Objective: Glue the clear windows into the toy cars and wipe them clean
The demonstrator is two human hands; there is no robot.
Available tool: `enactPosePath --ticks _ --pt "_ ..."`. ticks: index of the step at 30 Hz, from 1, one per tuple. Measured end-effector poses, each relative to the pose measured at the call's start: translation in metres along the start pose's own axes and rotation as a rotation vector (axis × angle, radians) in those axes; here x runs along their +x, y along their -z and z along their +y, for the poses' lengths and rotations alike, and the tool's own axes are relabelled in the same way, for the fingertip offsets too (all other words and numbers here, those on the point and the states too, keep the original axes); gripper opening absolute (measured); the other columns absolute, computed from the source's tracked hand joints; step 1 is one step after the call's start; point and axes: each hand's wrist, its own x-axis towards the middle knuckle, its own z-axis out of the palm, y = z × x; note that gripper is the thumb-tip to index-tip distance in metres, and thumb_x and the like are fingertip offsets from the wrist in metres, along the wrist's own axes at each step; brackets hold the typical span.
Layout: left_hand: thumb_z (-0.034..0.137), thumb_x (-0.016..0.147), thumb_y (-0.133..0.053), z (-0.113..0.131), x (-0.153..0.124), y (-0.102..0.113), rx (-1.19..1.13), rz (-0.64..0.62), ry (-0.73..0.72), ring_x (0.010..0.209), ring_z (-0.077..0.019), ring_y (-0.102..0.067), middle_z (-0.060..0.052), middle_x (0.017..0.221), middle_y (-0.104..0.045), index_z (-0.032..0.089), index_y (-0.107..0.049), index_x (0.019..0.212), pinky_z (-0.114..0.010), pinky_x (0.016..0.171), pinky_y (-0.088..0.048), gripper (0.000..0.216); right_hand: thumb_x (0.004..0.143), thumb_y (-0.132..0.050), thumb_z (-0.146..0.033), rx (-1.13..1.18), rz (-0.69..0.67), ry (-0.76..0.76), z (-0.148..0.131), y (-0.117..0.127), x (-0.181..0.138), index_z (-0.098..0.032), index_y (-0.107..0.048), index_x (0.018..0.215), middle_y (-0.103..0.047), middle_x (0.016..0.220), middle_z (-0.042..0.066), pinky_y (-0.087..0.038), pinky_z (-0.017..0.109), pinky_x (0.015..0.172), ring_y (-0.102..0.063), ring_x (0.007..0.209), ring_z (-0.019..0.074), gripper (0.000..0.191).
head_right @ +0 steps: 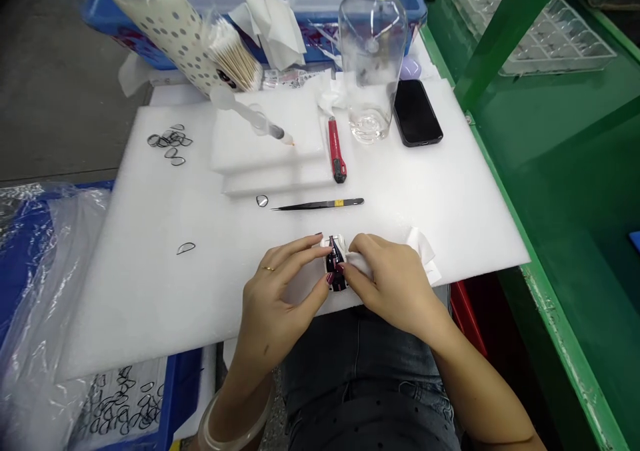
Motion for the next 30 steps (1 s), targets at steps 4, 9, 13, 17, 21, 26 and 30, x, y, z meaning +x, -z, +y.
enactPosePath --ticks 4,9,13,17,21,26,30 --pt "0.014 0.085 -0.067 -0.006 0.012 0.014 -0.026 -0.18 -0.026 0.126 -0.0241 -0.05 -0.005 0.136 -0.058 0.023 -0.059 0.128 -0.043 0.107 -0.047 0.045 0.093 -0.058 -0.024 0.088 0.056 0.105 0.008 -0.001 -0.005 -0.017 -0.055 0.082 -0.054 0.067 -0.004 -0.032 0.022 0.052 -0.046 0.056 0.0077 0.014" --pt "0.013 0.088 -0.066 -0.018 0.023 0.021 -0.03 -0.471 -0.218 0.137 -0.026 -0.041 -0.006 0.149 -0.047 0.024 -0.048 0.14 -0.046 0.111 -0.041 0.056 0.092 -0.059 -0.015 0.142 0.371 0.23 0.017 -0.006 -0.014 -0.017 -0.061 0.09 -0.06 0.071 -0.003 -0.037 0.021 0.051 -0.05 0.056 0.0071 0.003" --pt "0.024 0.079 -0.079 -0.02 0.018 0.01 -0.036 -0.198 -0.169 0.099 -0.0222 -0.06 -0.006 0.106 -0.062 0.018 -0.067 0.109 -0.038 0.088 -0.051 0.032 0.087 -0.062 -0.007 0.008 0.559 0.375 0.023 -0.017 -0.02 -0.018 -0.065 0.096 -0.066 0.08 0.002 -0.044 0.023 0.055 -0.06 0.066 0.0112 0.014" --pt "0.015 0.082 -0.074 -0.02 0.013 0.009 -0.056 -0.16 -0.173 0.095 -0.0194 -0.059 -0.004 0.102 -0.06 0.017 -0.067 0.112 -0.035 0.085 -0.05 0.03 0.084 -0.064 -0.007 -0.172 0.616 0.496 0.028 -0.028 -0.026 -0.017 -0.066 0.099 -0.066 0.088 0.006 -0.045 0.027 0.055 -0.058 0.068 0.0141 0.018" --pt "0.009 0.085 -0.068 -0.023 0.013 0.014 -0.079 -0.227 -0.169 0.101 -0.0193 -0.057 -0.004 0.107 -0.059 0.018 -0.065 0.119 -0.035 0.089 -0.049 0.035 0.084 -0.066 -0.01 -0.243 0.639 0.483 0.023 -0.038 -0.028 -0.018 -0.067 0.099 -0.062 0.087 0.006 -0.042 0.027 0.055 -0.051 0.067 0.014 0.018" --pt "0.008 0.088 -0.062 -0.023 0.012 0.013 -0.062 -0.235 -0.174 0.101 -0.0199 -0.056 -0.005 0.108 -0.058 0.018 -0.066 0.119 -0.037 0.089 -0.048 0.032 0.085 -0.065 -0.01 -0.261 0.537 0.543 0.009 -0.034 -0.029 -0.017 -0.066 0.093 -0.06 0.085 0.005 -0.04 0.026 0.053 -0.045 0.061 0.0115 0.011" --pt "0.016 0.093 -0.059 -0.021 0.013 0.013 -0.041 -0.217 -0.179 0.098 -0.0203 -0.057 -0.006 0.105 -0.059 0.018 -0.066 0.12 -0.037 0.086 -0.049 0.028 0.089 -0.06 -0.011 -0.254 0.443 0.554 0.01 -0.002 -0.018 -0.017 -0.064 0.103 -0.063 0.091 0.007 -0.046 0.027 0.06 -0.056 0.071 0.0136 0.016"
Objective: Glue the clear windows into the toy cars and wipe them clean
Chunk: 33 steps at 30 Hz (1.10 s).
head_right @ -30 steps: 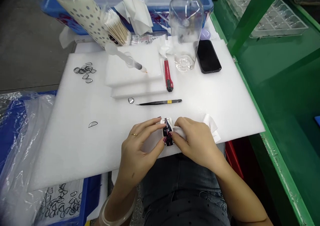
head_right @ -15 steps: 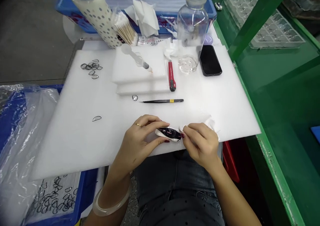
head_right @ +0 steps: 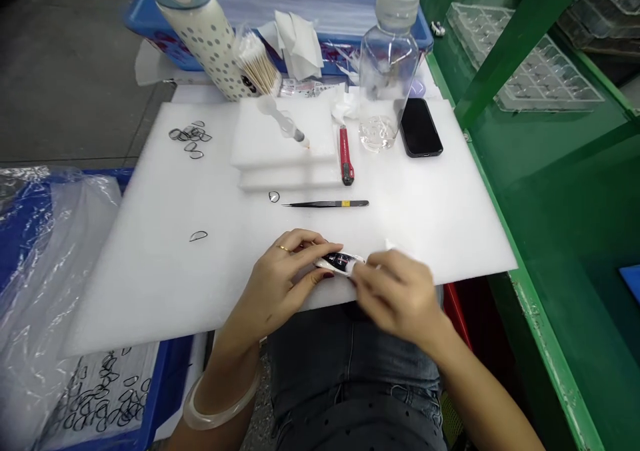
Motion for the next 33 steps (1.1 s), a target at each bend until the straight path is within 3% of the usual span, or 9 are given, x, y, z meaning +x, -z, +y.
enactPosePath --ticks 3,6,10,15,20,23,27,31,33 --pt "0.018 0.095 -0.055 0.001 0.001 0.0 0.016 0.008 0.013 0.096 -0.0208 -0.057 -0.006 0.104 -0.06 0.017 -0.067 0.119 -0.038 0.084 -0.049 0.026 0.09 -0.062 -0.021 -0.266 0.032 -0.145 0.012 0.016 0.013 -0.017 -0.063 0.116 -0.061 0.118 0.015 -0.048 0.041 0.078 -0.059 0.099 0.0264 0.026" --pt "0.018 0.097 -0.052 0.002 0.002 -0.001 0.025 0.003 0.029 0.096 -0.0216 -0.057 -0.007 0.104 -0.06 0.017 -0.067 0.12 -0.04 0.083 -0.05 0.027 0.088 -0.068 -0.034 -0.324 0.014 -0.211 0.006 0.018 0.016 -0.019 -0.067 0.108 -0.058 0.126 0.016 -0.043 0.047 0.085 -0.055 0.11 0.0322 0.025" --pt "0.022 0.099 -0.048 0.002 0.002 -0.001 0.021 0.001 0.032 0.097 -0.0223 -0.057 -0.007 0.103 -0.06 0.018 -0.067 0.12 -0.041 0.083 -0.051 0.029 0.085 -0.072 -0.037 -0.242 -0.051 -0.197 -0.013 0.0 0.004 -0.022 -0.07 0.096 -0.062 0.121 0.011 -0.04 0.043 0.083 -0.056 0.106 0.0296 0.018" --pt "0.025 0.099 -0.047 0.004 0.002 0.0 0.031 -0.006 0.045 0.097 -0.0228 -0.057 -0.007 0.105 -0.061 0.019 -0.066 0.12 -0.042 0.084 -0.052 0.029 0.086 -0.07 -0.022 -0.225 0.023 -0.13 -0.011 -0.01 -0.002 -0.021 -0.067 0.093 -0.068 0.106 0.008 -0.038 0.041 0.081 -0.058 0.096 0.0257 0.008" --pt "0.022 0.097 -0.052 0.0 -0.001 -0.001 0.012 -0.004 0.029 0.101 -0.0229 -0.059 -0.006 0.109 -0.062 0.023 -0.062 0.122 -0.041 0.087 -0.052 0.027 0.087 -0.067 -0.026 0.033 -0.239 -0.2 -0.01 -0.006 0.007 -0.019 -0.06 0.104 -0.069 0.102 0.006 -0.043 0.038 0.08 -0.059 0.093 0.0228 0.019" --pt "0.024 0.095 -0.054 -0.003 -0.003 -0.001 -0.008 0.016 0.034 0.105 -0.024 -0.06 -0.006 0.112 -0.064 0.024 -0.056 0.123 -0.042 0.089 -0.052 0.027 0.089 -0.058 -0.015 0.112 -0.274 -0.205 -0.017 -0.012 0.011 -0.017 -0.055 0.117 -0.069 0.101 0.006 -0.045 0.037 0.078 -0.06 0.09 0.0213 0.028" --pt "0.033 0.093 -0.059 -0.003 -0.006 0.002 -0.042 0.032 0.117 0.099 -0.0235 -0.063 -0.005 0.118 -0.063 0.028 -0.05 0.13 -0.042 0.088 -0.054 0.038 0.087 -0.058 -0.015 0.123 -0.117 -0.278 0.0 0.0 0.004 -0.02 -0.055 0.119 -0.069 0.105 0.007 -0.049 0.038 0.081 -0.062 0.092 0.0209 0.033" --pt "0.041 0.092 -0.059 0.0 -0.011 -0.013 -0.212 0.022 0.231 0.098 -0.0259 -0.065 -0.007 0.114 -0.064 0.03 -0.053 0.131 -0.039 0.076 -0.057 0.041 0.082 -0.066 -0.031 -0.18 0.208 -0.645 0.064 0.056 -0.04 -0.021 -0.057 0.125 -0.068 0.111 0.01 -0.051 0.042 0.086 -0.065 0.098 0.025 0.045" --pt "0.045 0.09 -0.059 0.001 -0.012 -0.031 -0.399 -0.051 0.294 0.096 -0.0273 -0.066 -0.008 0.11 -0.066 0.029 -0.057 0.128 -0.037 0.07 -0.057 0.041 0.077 -0.067 -0.037 -0.374 0.285 -0.889 0.106 0.09 -0.078 -0.021 -0.058 0.125 -0.069 0.106 0.01 -0.051 0.043 0.081 -0.066 0.092 0.0273 0.051"
